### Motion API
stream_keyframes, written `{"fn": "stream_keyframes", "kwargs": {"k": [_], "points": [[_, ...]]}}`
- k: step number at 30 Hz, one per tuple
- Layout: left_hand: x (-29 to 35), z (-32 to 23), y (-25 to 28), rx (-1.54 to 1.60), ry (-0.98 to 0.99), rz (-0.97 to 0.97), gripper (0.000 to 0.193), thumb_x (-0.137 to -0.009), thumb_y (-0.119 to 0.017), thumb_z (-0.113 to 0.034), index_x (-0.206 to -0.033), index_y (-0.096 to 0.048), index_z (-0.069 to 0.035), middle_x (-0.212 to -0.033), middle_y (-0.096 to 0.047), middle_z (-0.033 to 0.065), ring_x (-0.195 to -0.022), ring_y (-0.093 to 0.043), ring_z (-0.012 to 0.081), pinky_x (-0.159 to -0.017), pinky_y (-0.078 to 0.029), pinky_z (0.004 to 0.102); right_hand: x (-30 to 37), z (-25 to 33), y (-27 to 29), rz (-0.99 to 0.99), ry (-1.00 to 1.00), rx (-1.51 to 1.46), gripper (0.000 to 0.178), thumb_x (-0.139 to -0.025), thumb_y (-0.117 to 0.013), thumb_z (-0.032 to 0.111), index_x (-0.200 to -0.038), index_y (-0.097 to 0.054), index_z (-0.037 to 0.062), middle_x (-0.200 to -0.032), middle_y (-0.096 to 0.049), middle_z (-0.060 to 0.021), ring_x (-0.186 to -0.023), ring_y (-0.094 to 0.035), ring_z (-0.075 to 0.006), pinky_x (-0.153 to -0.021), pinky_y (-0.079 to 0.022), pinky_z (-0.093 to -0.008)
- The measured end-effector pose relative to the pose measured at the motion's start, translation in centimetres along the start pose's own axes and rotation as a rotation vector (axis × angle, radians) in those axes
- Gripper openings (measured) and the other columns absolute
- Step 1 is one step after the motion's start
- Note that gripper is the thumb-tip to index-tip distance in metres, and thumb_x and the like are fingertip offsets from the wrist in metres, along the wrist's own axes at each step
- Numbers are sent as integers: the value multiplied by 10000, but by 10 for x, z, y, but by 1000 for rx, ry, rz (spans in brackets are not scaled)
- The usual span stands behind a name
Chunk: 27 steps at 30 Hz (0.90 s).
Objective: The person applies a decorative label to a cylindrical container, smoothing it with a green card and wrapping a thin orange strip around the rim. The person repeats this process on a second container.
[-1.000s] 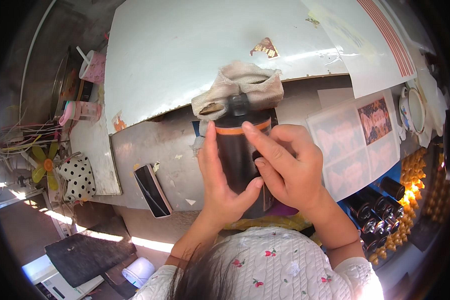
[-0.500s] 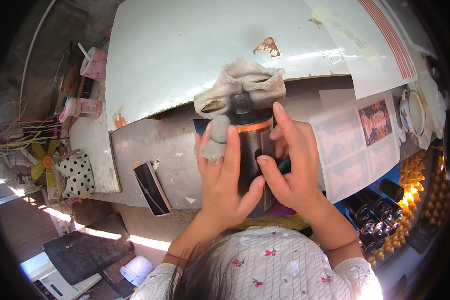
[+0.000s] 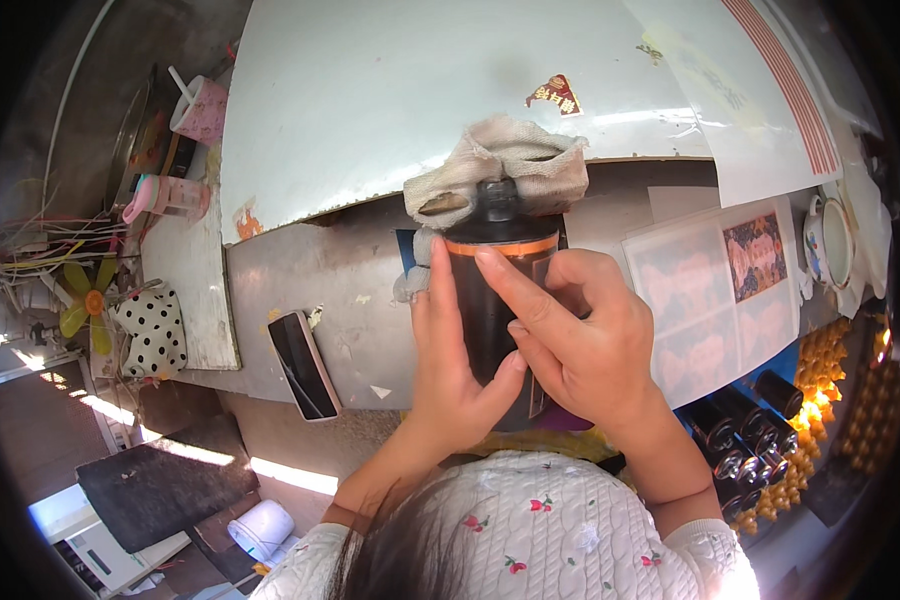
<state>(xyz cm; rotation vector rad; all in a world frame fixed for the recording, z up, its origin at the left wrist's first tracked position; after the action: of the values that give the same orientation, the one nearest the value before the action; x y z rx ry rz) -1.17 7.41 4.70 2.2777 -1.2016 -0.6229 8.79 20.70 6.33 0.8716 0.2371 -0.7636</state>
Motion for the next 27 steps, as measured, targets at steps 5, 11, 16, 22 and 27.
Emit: {"fn": "stream_keyframes", "kwargs": {"k": [5, 11, 16, 22, 27], "points": [[-1, 2, -3, 43, -24, -39, 1014, -801, -684, -157, -1592, -96, 79, -1458, -400, 247, -1173, -422, 353, -1049, -342, 469, 9, -3, -6, -125, -3, -18, 578, -697, -747, 78, -1265, -748, 185, -878, -554, -1, -660, -554, -103, -511, -480, -238], [-4, -2, -3, 8, -33, -36, 1003, -784, -684, -152, -1589, -130, 73, -1459, -410, 221, -1113, -424, 333, -1024, -353, 455, 0, -2, -2, -75, 25, 21, 610, -672, -760, 64, -1269, -745, 183, -878, -566, -13, -671, -565, -125, -517, -485, -252], [-3, -1, -3, 14, -40, -51, 984, -772, -685, -148, -1582, -171, 70, -1475, -409, 209, -1105, -416, 324, -1017, -356, 448, 2, -4, -3, -65, 20, 5, 630, -655, -777, 89, -1278, -739, 172, -907, -566, -20, -695, -575, -138, -540, -497, -265], [-3, -1, -4, 13, -49, -62, 985, -772, -692, -151, -1581, -174, 68, -1483, -409, 207, -1110, -420, 321, -1017, -357, 447, 6, -6, -2, -65, 20, -15, 621, -661, -787, 105, -1278, -736, 155, -920, -572, -27, -706, -579, -151, -555, -504, -277], [-2, 2, -4, 67, -37, -61, 990, -781, -702, -155, -1583, -165, 69, -1475, -409, 220, -1132, -424, 332, -1038, -352, 443, 10, -11, -2, -85, 13, -30, 691, -693, -807, 132, -1366, -655, 90, -1011, -590, -71, -733, -586, -179, -572, -509, -285]]}}
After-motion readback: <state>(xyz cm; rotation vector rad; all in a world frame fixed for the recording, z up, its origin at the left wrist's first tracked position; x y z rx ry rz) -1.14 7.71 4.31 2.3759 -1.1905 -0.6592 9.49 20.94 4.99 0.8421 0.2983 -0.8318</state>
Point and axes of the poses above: each hand's wrist, its own x-axis away from the middle knuckle, its own y-axis out of the back of the hand, z = x × y, the point moved 1 cm from there along -x, towards the middle knuckle
